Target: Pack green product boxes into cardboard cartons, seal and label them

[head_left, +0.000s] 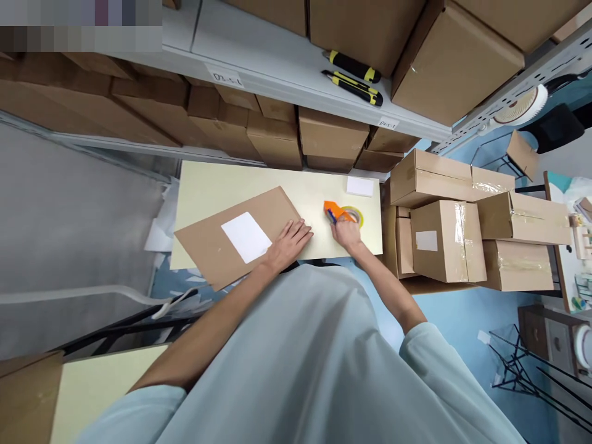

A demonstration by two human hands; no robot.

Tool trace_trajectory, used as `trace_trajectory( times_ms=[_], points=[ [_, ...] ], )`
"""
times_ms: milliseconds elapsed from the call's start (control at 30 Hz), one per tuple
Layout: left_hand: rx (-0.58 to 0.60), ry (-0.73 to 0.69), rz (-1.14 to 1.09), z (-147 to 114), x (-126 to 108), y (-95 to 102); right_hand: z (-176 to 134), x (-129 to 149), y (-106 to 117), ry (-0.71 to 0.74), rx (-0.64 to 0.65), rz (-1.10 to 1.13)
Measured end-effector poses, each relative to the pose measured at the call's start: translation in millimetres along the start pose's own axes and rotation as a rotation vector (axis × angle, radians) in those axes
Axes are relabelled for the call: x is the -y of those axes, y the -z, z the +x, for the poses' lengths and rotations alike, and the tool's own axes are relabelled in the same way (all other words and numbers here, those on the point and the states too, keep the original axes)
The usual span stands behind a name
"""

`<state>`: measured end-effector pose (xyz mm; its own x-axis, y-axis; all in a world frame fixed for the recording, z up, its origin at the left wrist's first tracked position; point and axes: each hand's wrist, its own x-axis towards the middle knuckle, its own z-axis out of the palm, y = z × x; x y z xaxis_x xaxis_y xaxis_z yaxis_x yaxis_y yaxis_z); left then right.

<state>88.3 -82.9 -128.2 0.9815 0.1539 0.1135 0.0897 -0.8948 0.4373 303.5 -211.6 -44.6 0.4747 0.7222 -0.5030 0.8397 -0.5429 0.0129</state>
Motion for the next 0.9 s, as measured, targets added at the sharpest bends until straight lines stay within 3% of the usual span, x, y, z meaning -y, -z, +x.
trace_trajectory(
  times_ms=[167,267,400,467,567,667,900],
  points=[
    [0.043,-0.056,-0.023,-3.5,3.2,7.7,19.3,-55.3,54.0,0.008,-0.100,0.099],
    [-0.061,-0.036,-0.087,8.9,-4.7,23.9,17.8,-62.9,75.7,0.108,-0.138,0.444],
    [-0.417,0.156,-0.247,45.9,-34.4,67.0,10.9,-37.4,97.9,0.316,-0.072,1.019],
    [-0.548,0.236,-0.362,68.7,-49.1,94.6,9.8,-18.7,115.7,0.375,-0.113,1.071],
    [-0.709,0.279,-0.529,99.9,-56.8,132.0,14.8,7.4,152.4,0.402,-0.223,0.904],
    [-0.836,0.362,-0.709,126.4,-45.7,159.9,30.8,26.7,191.4,0.395,-0.284,0.762],
    [-0.994,0.444,-1.168,187.5,1.0,208.5,92.5,48.4,268.2,0.483,-0.464,0.952]
  ],
)
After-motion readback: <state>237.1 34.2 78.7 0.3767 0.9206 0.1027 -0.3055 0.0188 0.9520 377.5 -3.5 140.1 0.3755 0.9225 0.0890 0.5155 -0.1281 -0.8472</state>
